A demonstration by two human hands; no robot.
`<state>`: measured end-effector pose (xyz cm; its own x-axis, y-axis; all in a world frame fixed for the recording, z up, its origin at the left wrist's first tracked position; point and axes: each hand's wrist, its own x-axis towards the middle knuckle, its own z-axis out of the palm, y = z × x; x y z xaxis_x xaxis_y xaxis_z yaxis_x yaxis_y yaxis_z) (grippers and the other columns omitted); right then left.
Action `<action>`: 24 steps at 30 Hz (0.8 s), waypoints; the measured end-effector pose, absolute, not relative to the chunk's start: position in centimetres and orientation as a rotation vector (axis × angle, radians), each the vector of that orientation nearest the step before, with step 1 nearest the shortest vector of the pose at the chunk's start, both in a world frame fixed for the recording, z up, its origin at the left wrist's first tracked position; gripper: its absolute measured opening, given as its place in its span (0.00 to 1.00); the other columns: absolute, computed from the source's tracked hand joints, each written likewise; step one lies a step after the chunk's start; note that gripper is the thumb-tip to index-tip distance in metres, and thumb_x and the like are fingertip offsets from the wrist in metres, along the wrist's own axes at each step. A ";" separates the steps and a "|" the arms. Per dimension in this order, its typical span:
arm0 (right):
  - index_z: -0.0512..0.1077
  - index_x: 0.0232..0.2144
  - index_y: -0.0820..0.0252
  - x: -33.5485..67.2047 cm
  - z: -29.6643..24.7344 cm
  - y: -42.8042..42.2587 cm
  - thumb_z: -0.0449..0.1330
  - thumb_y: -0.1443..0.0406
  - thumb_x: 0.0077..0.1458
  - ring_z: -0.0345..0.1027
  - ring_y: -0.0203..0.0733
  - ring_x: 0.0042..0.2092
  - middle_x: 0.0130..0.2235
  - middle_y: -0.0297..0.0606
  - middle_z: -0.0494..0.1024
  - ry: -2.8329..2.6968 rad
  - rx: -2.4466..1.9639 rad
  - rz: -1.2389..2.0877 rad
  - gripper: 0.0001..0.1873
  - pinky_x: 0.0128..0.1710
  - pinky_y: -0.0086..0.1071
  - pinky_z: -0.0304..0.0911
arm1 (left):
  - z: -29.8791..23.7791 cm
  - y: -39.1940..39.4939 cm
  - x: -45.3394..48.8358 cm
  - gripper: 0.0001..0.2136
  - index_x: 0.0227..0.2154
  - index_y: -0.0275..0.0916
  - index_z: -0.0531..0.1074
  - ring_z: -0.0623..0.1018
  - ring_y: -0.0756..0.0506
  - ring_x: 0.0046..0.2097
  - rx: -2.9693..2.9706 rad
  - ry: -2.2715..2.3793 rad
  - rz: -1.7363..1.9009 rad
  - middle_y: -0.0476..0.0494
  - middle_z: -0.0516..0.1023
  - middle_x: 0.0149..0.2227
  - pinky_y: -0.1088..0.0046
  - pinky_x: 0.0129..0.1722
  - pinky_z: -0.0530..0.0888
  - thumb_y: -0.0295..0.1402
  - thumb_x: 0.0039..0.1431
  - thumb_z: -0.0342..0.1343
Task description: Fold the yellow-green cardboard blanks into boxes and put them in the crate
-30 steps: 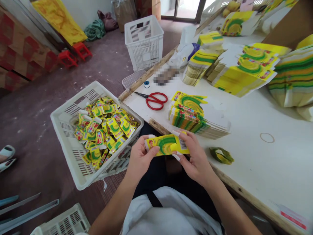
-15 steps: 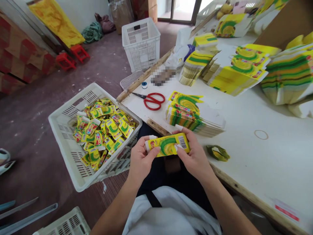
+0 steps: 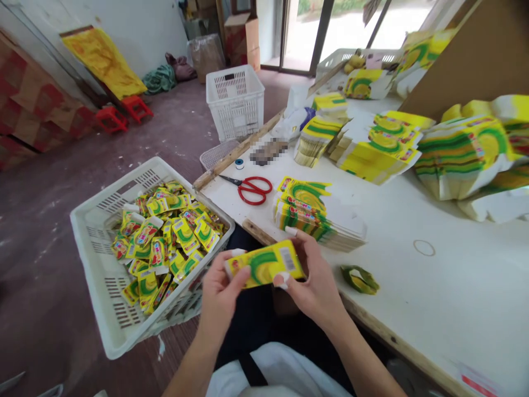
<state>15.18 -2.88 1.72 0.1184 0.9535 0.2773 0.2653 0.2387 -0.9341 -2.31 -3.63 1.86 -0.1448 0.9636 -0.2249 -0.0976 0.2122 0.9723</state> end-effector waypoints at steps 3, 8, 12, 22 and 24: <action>0.62 0.53 0.55 17.2 3.2 -0.8 0.63 0.58 0.52 0.74 0.45 0.39 0.45 0.43 0.76 -1.397 -1.301 0.577 0.27 0.39 0.42 0.73 | 2.2 -1.6 -7.8 0.17 0.37 0.39 0.73 0.74 0.47 0.33 1.097 1.882 1.527 0.48 0.74 0.33 0.70 0.34 0.74 0.44 0.47 0.64; 0.70 0.45 0.58 20.7 3.6 3.2 0.60 0.67 0.51 0.71 0.55 0.42 0.40 0.46 0.78 -1.483 -1.811 0.204 0.16 0.44 0.53 0.67 | 1.5 0.0 -13.4 0.27 0.44 0.36 0.72 0.71 0.38 0.46 1.404 2.429 1.400 0.35 0.64 0.49 0.59 0.43 0.73 0.47 0.43 0.64; 0.70 0.42 0.57 21.0 2.6 4.2 0.58 0.72 0.49 0.71 0.54 0.40 0.38 0.45 0.78 -1.611 -1.887 0.182 0.16 0.43 0.51 0.66 | 0.1 -1.1 -10.5 0.19 0.40 0.39 0.73 0.73 0.40 0.48 1.462 2.123 1.376 0.39 0.69 0.47 0.63 0.43 0.74 0.44 0.47 0.63; 0.59 0.44 0.54 19.3 4.0 1.9 0.60 0.71 0.45 0.71 0.46 0.34 0.35 0.37 0.74 -1.403 -1.638 0.509 0.23 0.36 0.43 0.68 | 0.4 -2.3 -1.5 0.23 0.46 0.41 0.74 0.78 0.42 0.47 1.092 1.086 1.211 0.38 0.78 0.47 0.67 0.44 0.76 0.45 0.48 0.67; 0.59 0.46 0.53 17.5 3.8 -0.1 0.59 0.71 0.46 0.71 0.43 0.35 0.37 0.37 0.75 -1.402 -1.411 0.732 0.24 0.35 0.39 0.69 | 1.0 -2.3 -0.4 0.29 0.48 0.42 0.73 0.76 0.39 0.52 0.977 0.918 1.280 0.37 0.77 0.49 0.63 0.48 0.75 0.52 0.45 0.67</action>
